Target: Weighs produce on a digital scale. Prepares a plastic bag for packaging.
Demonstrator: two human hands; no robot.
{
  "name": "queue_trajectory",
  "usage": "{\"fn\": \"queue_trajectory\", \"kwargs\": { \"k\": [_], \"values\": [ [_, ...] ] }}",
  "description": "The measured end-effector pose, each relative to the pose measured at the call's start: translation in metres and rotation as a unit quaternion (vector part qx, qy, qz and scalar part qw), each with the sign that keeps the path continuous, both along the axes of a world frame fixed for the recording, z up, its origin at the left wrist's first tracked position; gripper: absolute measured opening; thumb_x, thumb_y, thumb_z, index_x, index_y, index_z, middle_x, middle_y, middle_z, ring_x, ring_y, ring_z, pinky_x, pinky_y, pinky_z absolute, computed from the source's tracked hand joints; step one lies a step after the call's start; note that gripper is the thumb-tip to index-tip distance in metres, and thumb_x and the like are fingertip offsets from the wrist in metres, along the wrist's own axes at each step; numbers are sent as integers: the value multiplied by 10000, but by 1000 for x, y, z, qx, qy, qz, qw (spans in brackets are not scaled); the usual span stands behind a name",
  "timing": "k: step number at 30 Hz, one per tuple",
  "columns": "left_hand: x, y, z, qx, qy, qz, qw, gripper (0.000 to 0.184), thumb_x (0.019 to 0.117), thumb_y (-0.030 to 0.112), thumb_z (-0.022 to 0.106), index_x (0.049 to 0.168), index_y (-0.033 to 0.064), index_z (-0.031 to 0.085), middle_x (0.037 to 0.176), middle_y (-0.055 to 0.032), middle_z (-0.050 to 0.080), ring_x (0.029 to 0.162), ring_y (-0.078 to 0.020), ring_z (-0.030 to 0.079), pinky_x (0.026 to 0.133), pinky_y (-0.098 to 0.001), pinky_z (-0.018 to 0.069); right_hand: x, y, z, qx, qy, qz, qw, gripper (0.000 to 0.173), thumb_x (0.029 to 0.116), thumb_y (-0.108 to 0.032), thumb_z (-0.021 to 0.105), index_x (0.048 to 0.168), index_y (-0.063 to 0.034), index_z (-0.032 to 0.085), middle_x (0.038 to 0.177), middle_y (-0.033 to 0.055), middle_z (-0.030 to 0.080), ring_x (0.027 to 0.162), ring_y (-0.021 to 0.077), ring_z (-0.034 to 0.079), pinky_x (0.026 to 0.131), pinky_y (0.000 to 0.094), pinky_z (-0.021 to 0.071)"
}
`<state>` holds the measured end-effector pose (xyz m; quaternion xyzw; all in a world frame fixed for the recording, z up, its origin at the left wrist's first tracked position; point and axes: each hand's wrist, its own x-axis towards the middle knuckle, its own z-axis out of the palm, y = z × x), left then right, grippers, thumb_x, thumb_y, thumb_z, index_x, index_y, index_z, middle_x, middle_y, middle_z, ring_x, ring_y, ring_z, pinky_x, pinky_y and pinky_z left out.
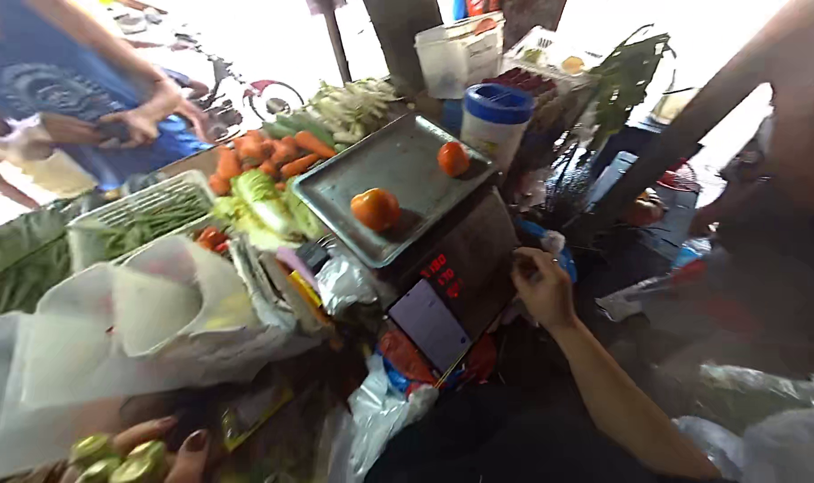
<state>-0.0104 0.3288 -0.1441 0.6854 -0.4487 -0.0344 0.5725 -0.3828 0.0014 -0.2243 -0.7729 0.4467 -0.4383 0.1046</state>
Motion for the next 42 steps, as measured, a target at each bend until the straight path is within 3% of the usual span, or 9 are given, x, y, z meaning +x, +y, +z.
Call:
{"fn": "queue_trajectory", "kwargs": {
  "k": [3,11,18,26,29,33,35,38,42],
  "values": [
    [-7,0,3,17,-4,26,1000,379,917,122,731,1236,-11,576,1127,43,674,915,-15,650,765,-226,575,10,3,-3,1,19,11,1000,328,928,-150,637,1192,26,719,1110,187,745,1067,324,709,984,484,546],
    [-1,4,-13,65,-45,60,995,376,959,258,698,1204,-14,609,1026,-16,676,713,-16,596,612,-196,517,21,7,-8,-7,46,32,998,410,958,-180,612,1357,-117,682,1011,145,714,908,283,689,809,462,569],
    [-3,3,-13,67,-54,70,994,402,937,272,713,1242,31,606,1048,-25,675,731,-35,609,605,-207,519,21,4,-8,5,44,10,999,416,960,-142,572,1349,-28,665,1071,181,740,931,321,713,826,507,567],
    [-6,1,-18,66,-70,65,993,392,937,265,720,1241,41,614,1074,-22,673,808,-55,632,694,-235,545,17,-1,39,106,157,24,982,378,1001,-144,512,1323,-101,707,1046,183,763,938,379,734,793,618,553],
    [-7,-2,-19,50,-76,55,994,405,932,264,724,1241,27,612,1094,-40,676,872,-78,652,742,-253,561,26,-19,53,79,144,20,986,468,987,-142,463,1419,-125,642,938,168,743,776,344,686,692,571,524],
    [-15,1,-18,44,-77,61,994,429,932,283,724,1252,20,613,1132,-58,683,940,-88,667,811,-267,567,36,-25,71,185,195,9,963,478,1031,-207,415,1476,-196,590,1140,183,744,1033,402,701,855,663,494],
    [-22,3,-15,54,-72,68,994,430,934,312,724,1240,29,618,1106,-35,681,875,-46,652,744,-227,558,33,-14,74,179,203,13,963,491,1031,-212,424,1503,-218,560,1073,189,746,957,401,700,803,647,493],
    [-28,8,-14,63,-56,79,993,417,926,314,728,1226,43,626,1099,-23,682,863,-45,654,726,-223,563,26,20,54,83,133,82,984,377,1015,-179,501,1334,-97,683,834,132,704,675,284,655,609,529,544],
    [-30,19,-17,63,-58,90,992,433,922,303,743,1235,33,615,1127,-26,682,928,-48,662,774,-223,568,11,64,-5,-9,87,211,973,289,1000,-229,550,1031,-78,795,834,63,758,738,165,715,670,372,595]
  ]
}}
